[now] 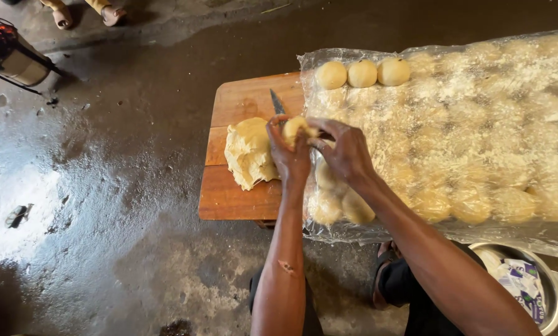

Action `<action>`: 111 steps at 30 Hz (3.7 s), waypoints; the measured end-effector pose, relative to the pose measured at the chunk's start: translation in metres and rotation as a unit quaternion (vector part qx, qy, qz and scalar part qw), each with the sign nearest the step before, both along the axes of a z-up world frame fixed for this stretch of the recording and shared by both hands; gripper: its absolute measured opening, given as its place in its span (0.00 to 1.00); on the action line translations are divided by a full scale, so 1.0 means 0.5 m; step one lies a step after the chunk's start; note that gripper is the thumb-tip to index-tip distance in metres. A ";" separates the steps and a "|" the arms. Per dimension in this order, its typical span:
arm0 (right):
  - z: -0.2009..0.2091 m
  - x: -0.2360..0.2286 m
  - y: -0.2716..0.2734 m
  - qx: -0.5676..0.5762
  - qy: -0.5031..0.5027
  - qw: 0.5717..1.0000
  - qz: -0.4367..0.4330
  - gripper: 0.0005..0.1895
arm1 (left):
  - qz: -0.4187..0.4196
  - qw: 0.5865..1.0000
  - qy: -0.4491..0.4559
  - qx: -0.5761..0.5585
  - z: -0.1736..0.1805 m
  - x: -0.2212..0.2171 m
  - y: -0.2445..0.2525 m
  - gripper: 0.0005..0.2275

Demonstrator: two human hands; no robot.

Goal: Cutting dough into small portions and rolling them into balls to place on a tray

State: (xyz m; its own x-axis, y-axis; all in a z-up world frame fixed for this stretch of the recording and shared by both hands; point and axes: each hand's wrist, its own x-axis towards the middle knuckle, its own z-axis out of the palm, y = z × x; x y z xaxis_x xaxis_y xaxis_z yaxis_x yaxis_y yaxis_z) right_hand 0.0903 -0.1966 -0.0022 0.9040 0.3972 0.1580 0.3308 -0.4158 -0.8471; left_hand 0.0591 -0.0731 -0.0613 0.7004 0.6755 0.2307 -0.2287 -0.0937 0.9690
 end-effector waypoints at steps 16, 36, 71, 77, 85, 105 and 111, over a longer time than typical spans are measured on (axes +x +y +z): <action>0.003 0.019 -0.014 -0.020 -0.083 0.996 0.004 0.11 | -0.045 0.999 -0.003 -0.027 0.031 -0.013 0.006 0.19; 0.020 0.030 -0.029 0.164 0.140 0.976 -0.006 0.24 | -0.191 0.953 -0.118 -0.203 0.065 -0.023 -0.012 0.16; 0.008 0.061 -0.093 0.084 0.106 0.990 -0.030 0.13 | -0.234 0.961 -0.063 -0.133 0.069 -0.018 -0.061 0.17; 0.045 0.036 -0.111 0.153 0.115 0.981 0.002 0.15 | -0.193 0.969 -0.081 -0.134 0.027 -0.005 -0.043 0.15; 0.021 0.060 -0.115 0.131 0.155 0.978 -0.042 0.25 | -0.291 0.937 -0.096 -0.170 0.039 0.003 -0.075 0.18; 0.003 0.061 -0.128 0.118 0.055 0.990 -0.056 0.21 | -0.267 0.950 -0.081 -0.141 0.057 -0.006 -0.089 0.19; 0.065 0.005 -0.097 0.159 0.037 0.979 0.118 0.21 | -0.188 0.862 -0.079 -0.463 0.032 0.016 -0.035 0.25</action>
State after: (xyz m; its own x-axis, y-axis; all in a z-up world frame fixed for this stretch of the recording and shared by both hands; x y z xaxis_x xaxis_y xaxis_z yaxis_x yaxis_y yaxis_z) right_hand 0.0928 -0.2450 0.0304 0.8068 0.5373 0.2458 0.3189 -0.0457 -0.9467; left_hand 0.0671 -0.0905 -0.0452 0.9190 0.3539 -0.1735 -0.2110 0.8136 0.5419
